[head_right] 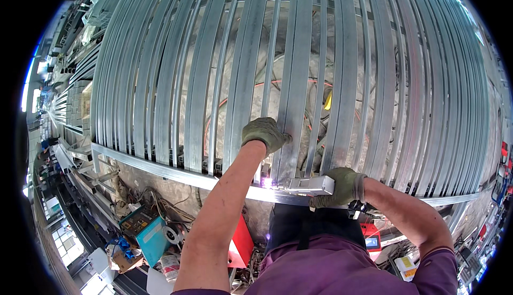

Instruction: The person welds a horizontal metal bar to a vertical slatted metal frame using a handheld welding tool. They move along the frame, applying welds at multiple points while holding the bar in place with their left hand.

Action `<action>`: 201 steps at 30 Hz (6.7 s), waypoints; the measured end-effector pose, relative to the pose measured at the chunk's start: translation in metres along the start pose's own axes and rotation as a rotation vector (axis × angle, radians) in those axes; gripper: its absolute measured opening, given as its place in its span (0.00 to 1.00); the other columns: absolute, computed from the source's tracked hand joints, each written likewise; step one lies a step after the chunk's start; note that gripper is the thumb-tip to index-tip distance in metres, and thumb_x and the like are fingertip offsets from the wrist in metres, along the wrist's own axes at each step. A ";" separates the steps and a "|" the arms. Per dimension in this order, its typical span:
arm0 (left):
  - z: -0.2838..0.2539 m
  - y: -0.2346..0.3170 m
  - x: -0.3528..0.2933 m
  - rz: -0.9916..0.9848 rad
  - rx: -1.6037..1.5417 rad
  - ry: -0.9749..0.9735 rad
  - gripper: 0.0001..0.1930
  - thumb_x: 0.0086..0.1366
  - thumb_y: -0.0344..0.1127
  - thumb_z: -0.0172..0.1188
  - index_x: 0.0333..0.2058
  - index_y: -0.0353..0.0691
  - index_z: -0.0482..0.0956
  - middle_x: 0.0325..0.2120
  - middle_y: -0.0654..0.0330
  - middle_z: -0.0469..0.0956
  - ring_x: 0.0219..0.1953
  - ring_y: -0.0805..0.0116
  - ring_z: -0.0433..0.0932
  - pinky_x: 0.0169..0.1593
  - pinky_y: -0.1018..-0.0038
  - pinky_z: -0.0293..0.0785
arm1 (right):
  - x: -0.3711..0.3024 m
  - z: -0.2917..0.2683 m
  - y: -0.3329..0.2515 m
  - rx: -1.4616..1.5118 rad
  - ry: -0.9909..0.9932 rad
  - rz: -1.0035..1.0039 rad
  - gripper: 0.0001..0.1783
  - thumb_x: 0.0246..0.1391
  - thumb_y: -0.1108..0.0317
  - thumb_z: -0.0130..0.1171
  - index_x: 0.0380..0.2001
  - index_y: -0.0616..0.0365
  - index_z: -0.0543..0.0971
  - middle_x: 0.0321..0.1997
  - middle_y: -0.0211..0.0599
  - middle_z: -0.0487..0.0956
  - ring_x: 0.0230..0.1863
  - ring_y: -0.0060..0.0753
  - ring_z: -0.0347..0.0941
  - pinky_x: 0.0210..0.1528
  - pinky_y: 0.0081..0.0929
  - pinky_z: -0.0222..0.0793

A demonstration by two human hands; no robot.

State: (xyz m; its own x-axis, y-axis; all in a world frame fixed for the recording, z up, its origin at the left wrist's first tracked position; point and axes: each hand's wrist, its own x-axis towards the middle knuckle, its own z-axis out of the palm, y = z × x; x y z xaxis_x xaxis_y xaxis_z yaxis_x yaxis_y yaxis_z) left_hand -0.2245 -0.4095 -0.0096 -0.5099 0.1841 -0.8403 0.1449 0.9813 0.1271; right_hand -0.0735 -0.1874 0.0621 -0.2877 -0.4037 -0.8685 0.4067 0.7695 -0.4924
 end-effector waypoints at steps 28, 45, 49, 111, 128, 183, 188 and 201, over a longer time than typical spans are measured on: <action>-0.001 -0.001 0.000 0.012 0.011 0.005 0.39 0.65 0.72 0.68 0.58 0.42 0.87 0.58 0.52 0.87 0.62 0.55 0.85 0.65 0.60 0.81 | -0.004 0.005 0.010 -0.081 0.048 -0.026 0.39 0.46 0.27 0.79 0.51 0.44 0.91 0.47 0.44 0.91 0.51 0.53 0.88 0.54 0.45 0.82; -0.002 -0.001 0.000 -0.014 0.001 0.015 0.37 0.62 0.67 0.72 0.60 0.45 0.86 0.59 0.54 0.87 0.62 0.56 0.86 0.64 0.61 0.82 | -0.004 0.005 0.018 -0.086 0.052 -0.033 0.40 0.46 0.29 0.81 0.50 0.51 0.90 0.43 0.45 0.91 0.46 0.47 0.89 0.50 0.41 0.84; -0.002 -0.001 0.000 -0.015 -0.001 0.016 0.37 0.62 0.67 0.72 0.60 0.45 0.87 0.59 0.54 0.87 0.62 0.56 0.86 0.64 0.61 0.83 | -0.006 0.003 0.017 -0.084 0.029 -0.028 0.37 0.49 0.28 0.77 0.50 0.44 0.91 0.44 0.42 0.92 0.48 0.51 0.89 0.52 0.43 0.83; -0.003 -0.002 0.003 -0.015 0.007 -0.004 0.37 0.62 0.68 0.72 0.58 0.44 0.88 0.58 0.54 0.88 0.61 0.56 0.86 0.64 0.60 0.83 | -0.014 0.008 0.050 0.024 0.060 0.015 0.41 0.45 0.27 0.79 0.49 0.50 0.91 0.42 0.41 0.92 0.46 0.43 0.91 0.51 0.40 0.85; -0.004 -0.001 0.000 -0.016 0.019 -0.004 0.37 0.63 0.69 0.71 0.60 0.45 0.86 0.59 0.55 0.87 0.62 0.58 0.86 0.65 0.62 0.82 | -0.020 0.007 0.051 0.064 0.053 0.035 0.41 0.45 0.28 0.82 0.50 0.51 0.91 0.43 0.40 0.92 0.45 0.42 0.91 0.51 0.38 0.84; -0.001 0.000 0.003 -0.029 0.010 -0.013 0.38 0.63 0.70 0.72 0.58 0.44 0.87 0.58 0.55 0.87 0.62 0.57 0.86 0.65 0.61 0.82 | -0.034 0.004 0.064 0.082 0.029 0.075 0.41 0.47 0.32 0.82 0.55 0.50 0.89 0.46 0.41 0.92 0.48 0.40 0.91 0.54 0.37 0.84; 0.005 -0.002 0.005 -0.002 0.010 0.052 0.39 0.61 0.74 0.72 0.53 0.41 0.89 0.52 0.52 0.89 0.58 0.55 0.87 0.61 0.59 0.83 | -0.040 0.005 0.062 0.128 0.071 0.049 0.39 0.48 0.33 0.82 0.53 0.51 0.89 0.43 0.40 0.92 0.46 0.40 0.91 0.51 0.37 0.85; 0.011 -0.008 0.000 0.026 -0.038 0.045 0.37 0.73 0.70 0.61 0.58 0.39 0.84 0.57 0.51 0.86 0.63 0.53 0.84 0.65 0.58 0.80 | -0.067 0.029 0.062 0.093 0.367 -0.094 0.26 0.51 0.44 0.83 0.45 0.51 0.91 0.36 0.41 0.91 0.38 0.42 0.90 0.44 0.36 0.85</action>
State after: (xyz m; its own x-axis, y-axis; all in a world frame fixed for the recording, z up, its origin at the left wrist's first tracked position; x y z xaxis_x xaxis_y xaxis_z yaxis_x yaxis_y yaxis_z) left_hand -0.2166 -0.4179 -0.0166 -0.5444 0.2107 -0.8119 0.1268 0.9775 0.1687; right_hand -0.0034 -0.1272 0.0881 -0.6119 -0.2531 -0.7493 0.4361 0.6824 -0.5867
